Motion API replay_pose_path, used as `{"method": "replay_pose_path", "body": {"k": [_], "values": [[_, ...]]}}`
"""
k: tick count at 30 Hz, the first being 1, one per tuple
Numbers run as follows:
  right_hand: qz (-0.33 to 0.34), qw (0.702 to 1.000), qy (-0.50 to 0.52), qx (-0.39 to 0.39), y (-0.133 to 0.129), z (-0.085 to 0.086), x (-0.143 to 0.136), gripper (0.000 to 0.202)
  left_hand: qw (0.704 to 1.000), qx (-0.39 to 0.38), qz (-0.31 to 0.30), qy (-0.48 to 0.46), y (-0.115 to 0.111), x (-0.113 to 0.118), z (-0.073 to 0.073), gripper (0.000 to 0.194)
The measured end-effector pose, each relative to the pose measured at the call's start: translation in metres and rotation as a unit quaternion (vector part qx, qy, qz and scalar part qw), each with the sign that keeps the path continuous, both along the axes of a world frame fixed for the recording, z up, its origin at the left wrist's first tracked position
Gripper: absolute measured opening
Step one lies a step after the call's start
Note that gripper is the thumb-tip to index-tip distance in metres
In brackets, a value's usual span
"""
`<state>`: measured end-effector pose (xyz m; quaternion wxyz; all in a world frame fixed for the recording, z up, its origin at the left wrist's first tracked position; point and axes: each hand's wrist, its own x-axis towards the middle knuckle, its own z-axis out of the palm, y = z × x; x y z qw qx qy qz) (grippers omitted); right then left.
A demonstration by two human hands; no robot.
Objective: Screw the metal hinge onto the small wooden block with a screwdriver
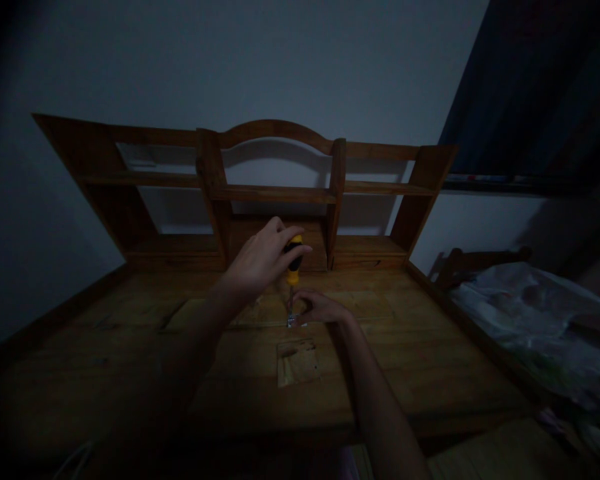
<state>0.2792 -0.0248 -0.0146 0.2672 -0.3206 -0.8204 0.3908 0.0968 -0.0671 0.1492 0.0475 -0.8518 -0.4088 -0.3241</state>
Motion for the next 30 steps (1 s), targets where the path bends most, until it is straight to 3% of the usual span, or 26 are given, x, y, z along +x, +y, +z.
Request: {"method": "replay_pose_path", "body": {"k": [2, 7, 17, 23, 30], "values": [[-0.004, 1.0, -0.002, 0.008, 0.001, -0.002, 0.001, 0.046, 0.999, -0.012, -0.007, 0.03, -0.002, -0.003, 0.002, 0.035], [-0.018, 1.0, -0.008, -0.009, 0.002, -0.006, 0.002, 0.047, 0.99, -0.027, -0.113, 0.076, -0.008, -0.008, 0.006, 0.043], [-0.003, 1.0, -0.002, 0.0, 0.002, -0.004, 0.001, 0.047, 0.998, 0.027, -0.01, 0.058, -0.009, 0.006, 0.001, 0.031], [-0.018, 1.0, -0.014, 0.01, 0.004, -0.007, 0.002, 0.047, 0.998, 0.003, -0.027, 0.055, -0.005, 0.001, 0.001, 0.019], [-0.028, 0.999, -0.013, -0.015, 0.005, -0.01, 0.003, 0.048, 0.997, 0.01, -0.053, 0.055, -0.009, 0.002, -0.001, 0.033]]}}
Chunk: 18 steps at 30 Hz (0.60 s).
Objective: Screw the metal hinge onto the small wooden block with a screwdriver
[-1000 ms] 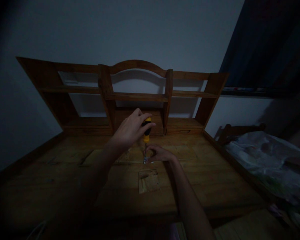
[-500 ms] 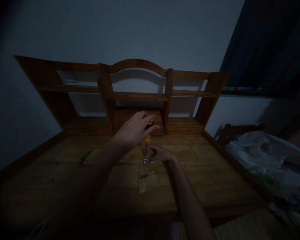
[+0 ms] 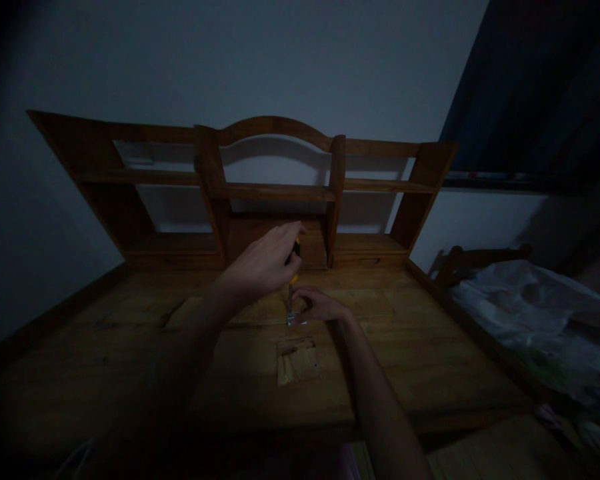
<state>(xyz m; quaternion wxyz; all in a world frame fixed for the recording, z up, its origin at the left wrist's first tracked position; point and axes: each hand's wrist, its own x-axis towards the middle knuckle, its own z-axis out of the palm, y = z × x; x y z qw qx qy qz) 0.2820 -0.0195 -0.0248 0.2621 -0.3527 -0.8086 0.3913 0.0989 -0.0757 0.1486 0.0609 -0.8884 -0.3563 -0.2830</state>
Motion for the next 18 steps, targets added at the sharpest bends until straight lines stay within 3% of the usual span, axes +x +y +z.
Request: {"method": "replay_pose_path", "body": {"k": [6, 10, 16, 18], "values": [[0.016, 1.0, 0.005, 0.018, -0.004, 0.007, -0.001, 0.048, 0.995, 0.066, 0.064, -0.044, 0.004, 0.003, -0.002, 0.033], [0.009, 1.0, -0.002, 0.023, -0.005, 0.01, -0.002, 0.048, 0.992, 0.047, 0.105, -0.057, 0.006, 0.0, 0.0, 0.027], [0.006, 1.0, 0.001, 0.03, -0.002, 0.005, 0.0, 0.048, 0.999, -0.004, 0.041, -0.03, 0.008, -0.007, 0.003, 0.016], [0.011, 0.999, 0.004, 0.032, -0.002, 0.005, 0.0, 0.048, 0.999, -0.016, 0.006, -0.027, 0.008, -0.01, 0.004, 0.021]]}}
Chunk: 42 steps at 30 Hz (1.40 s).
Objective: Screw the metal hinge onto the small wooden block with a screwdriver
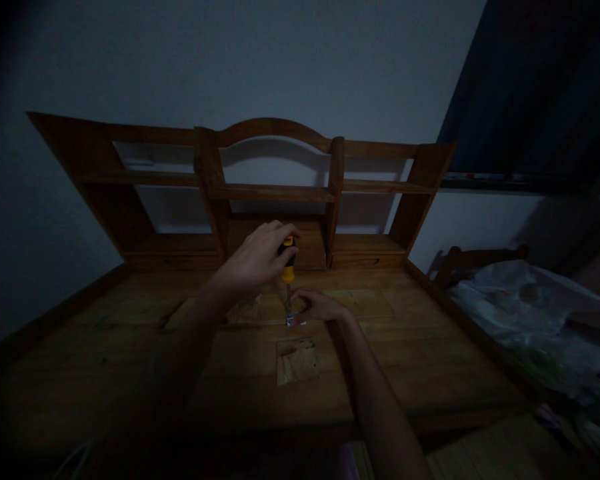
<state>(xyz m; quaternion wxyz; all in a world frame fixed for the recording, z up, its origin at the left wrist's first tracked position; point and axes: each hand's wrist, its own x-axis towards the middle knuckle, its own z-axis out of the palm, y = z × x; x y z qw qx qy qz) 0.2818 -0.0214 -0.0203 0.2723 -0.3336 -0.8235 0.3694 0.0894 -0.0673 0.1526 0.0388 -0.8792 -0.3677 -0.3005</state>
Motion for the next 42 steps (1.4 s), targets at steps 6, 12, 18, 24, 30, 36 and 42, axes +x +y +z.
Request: {"method": "replay_pose_path", "body": {"k": [6, 12, 18, 24, 30, 36, 42], "values": [[-0.007, 1.0, 0.0, -0.015, 0.001, -0.001, 0.0, 0.049, 0.998, -0.035, -0.041, -0.013, -0.001, -0.003, 0.001, 0.034], [0.003, 1.0, -0.001, -0.02, -0.001, 0.001, 0.0, 0.048, 1.0, 0.01, 0.023, -0.011, 0.0, 0.0, -0.001, 0.027], [0.016, 1.0, 0.004, -0.007, -0.004, 0.009, -0.003, 0.045, 0.999, -0.004, 0.034, -0.027, 0.003, -0.002, 0.002, 0.024], [0.011, 1.0, 0.008, -0.015, -0.003, 0.004, -0.001, 0.046, 0.999, -0.024, 0.01, -0.024, 0.001, -0.003, 0.004, 0.027], [0.005, 1.0, 0.013, -0.027, -0.001, 0.0, -0.001, 0.047, 1.0, -0.02, -0.011, -0.013, 0.0, -0.002, 0.004, 0.028], [-0.01, 0.999, -0.002, -0.032, -0.002, 0.002, -0.002, 0.049, 0.999, -0.022, -0.036, -0.023, -0.001, 0.001, 0.003, 0.031], [0.01, 0.999, -0.002, -0.03, 0.0, 0.001, -0.001, 0.049, 0.995, -0.032, -0.088, -0.027, 0.003, -0.001, 0.002, 0.038]]}}
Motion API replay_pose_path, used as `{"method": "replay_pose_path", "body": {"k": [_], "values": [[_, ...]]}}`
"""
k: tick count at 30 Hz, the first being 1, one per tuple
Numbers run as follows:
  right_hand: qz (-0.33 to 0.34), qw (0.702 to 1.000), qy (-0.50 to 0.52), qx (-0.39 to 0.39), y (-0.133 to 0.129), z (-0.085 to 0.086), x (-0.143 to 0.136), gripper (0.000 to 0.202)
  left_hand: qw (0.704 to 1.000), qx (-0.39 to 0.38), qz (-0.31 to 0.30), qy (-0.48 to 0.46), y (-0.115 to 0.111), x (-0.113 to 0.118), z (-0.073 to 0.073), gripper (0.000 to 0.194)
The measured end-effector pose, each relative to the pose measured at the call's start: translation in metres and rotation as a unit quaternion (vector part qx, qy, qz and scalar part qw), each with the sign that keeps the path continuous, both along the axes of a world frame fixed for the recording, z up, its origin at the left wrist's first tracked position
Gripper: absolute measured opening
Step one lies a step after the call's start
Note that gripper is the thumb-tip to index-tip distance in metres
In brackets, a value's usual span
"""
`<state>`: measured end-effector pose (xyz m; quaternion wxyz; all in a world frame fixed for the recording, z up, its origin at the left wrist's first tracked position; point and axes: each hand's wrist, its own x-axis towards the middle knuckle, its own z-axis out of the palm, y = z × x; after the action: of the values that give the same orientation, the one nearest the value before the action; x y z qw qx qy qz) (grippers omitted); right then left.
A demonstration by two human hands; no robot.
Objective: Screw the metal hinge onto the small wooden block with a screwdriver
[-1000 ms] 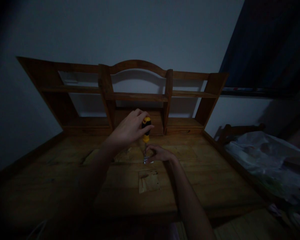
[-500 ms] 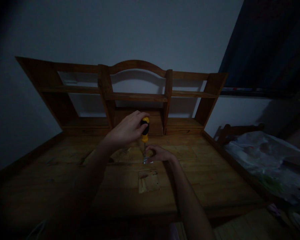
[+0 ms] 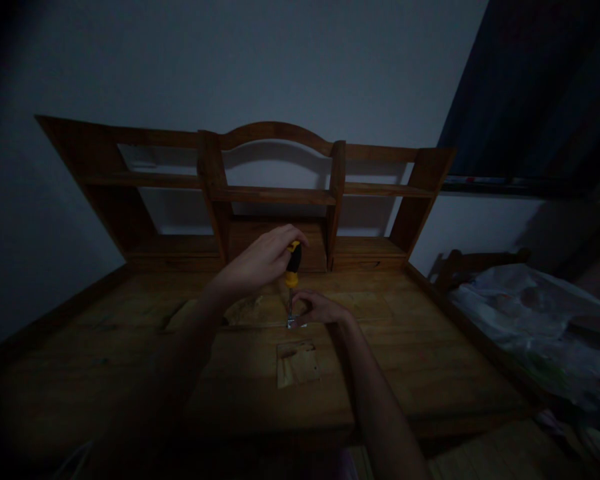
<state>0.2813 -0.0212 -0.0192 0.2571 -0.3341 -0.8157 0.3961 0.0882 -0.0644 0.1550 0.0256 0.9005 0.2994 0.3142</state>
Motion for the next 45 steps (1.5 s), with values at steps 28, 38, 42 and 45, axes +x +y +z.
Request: {"method": "replay_pose_path", "body": {"k": [28, 38, 42, 45], "values": [[-0.017, 1.0, -0.004, 0.018, -0.002, 0.003, -0.001, 0.047, 0.994, -0.016, 0.109, -0.027, 0.001, -0.004, 0.003, 0.018], [-0.024, 1.0, -0.016, 0.005, -0.005, 0.007, -0.002, 0.047, 0.998, 0.014, 0.068, 0.006, 0.001, -0.001, 0.001, 0.021], [-0.019, 1.0, -0.011, 0.006, -0.005, 0.008, -0.001, 0.048, 0.999, -0.004, 0.048, -0.014, 0.004, -0.002, -0.001, 0.02], [-0.024, 1.0, -0.007, -0.008, -0.004, 0.006, -0.001, 0.048, 0.996, -0.017, 0.073, -0.048, 0.003, -0.004, 0.0, 0.023]]}}
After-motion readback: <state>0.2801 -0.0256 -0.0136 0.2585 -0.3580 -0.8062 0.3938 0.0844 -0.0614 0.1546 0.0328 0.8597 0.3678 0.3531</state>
